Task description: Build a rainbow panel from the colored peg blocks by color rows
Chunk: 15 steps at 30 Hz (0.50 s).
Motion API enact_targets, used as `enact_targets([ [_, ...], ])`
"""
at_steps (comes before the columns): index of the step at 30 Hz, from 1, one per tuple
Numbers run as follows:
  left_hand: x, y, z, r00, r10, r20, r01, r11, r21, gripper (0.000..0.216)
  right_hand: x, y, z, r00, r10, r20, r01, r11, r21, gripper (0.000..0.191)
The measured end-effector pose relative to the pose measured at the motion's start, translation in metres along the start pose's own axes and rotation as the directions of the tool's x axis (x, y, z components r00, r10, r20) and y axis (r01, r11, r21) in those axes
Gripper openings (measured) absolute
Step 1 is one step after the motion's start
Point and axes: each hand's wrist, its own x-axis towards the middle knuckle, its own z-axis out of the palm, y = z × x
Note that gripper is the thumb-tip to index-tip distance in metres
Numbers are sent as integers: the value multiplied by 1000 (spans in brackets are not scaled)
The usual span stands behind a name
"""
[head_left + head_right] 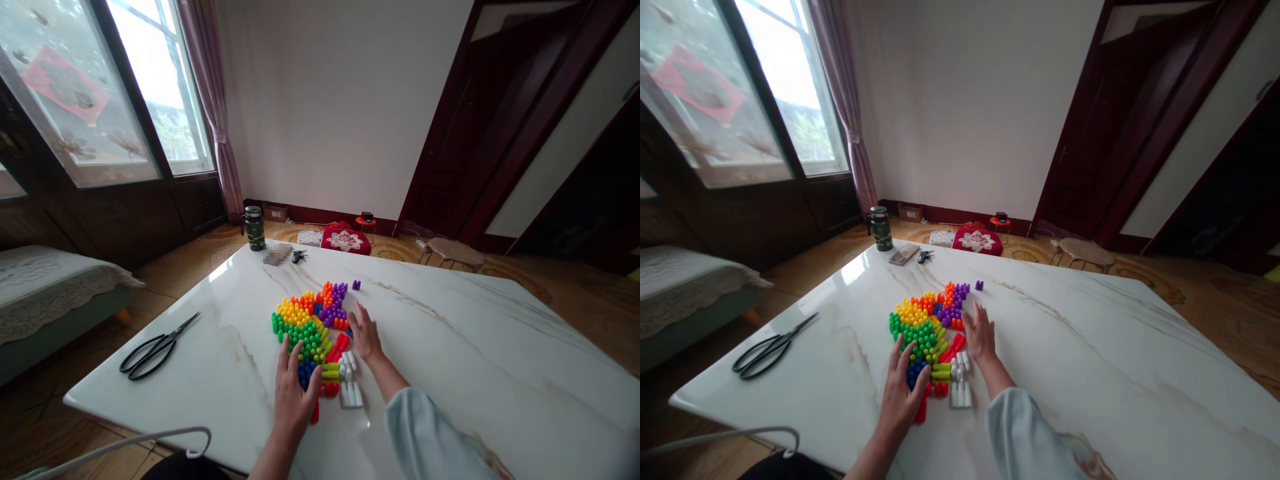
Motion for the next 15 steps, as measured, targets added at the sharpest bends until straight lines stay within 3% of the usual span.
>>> enact_targets([
  [2,0,1,-1,1000,-3,8,3,1000,-9,47,-29,5,5,997,41,-63,-46,996,-72,86],
  [7,0,1,-4,999,-27,-25,26,999,-31,42,-78,-13,42,998,-18,-53,13,997,-81,86],
  [10,0,1,-4,999,-29,-23,29,999,-18,42,-75,-24,43,996,-31,-78,34,999,39,79],
  [15,0,0,-2,999,-35,-23,35,999,18,44,-44,-22,19,972,42,-230,-7,988,151,73],
])
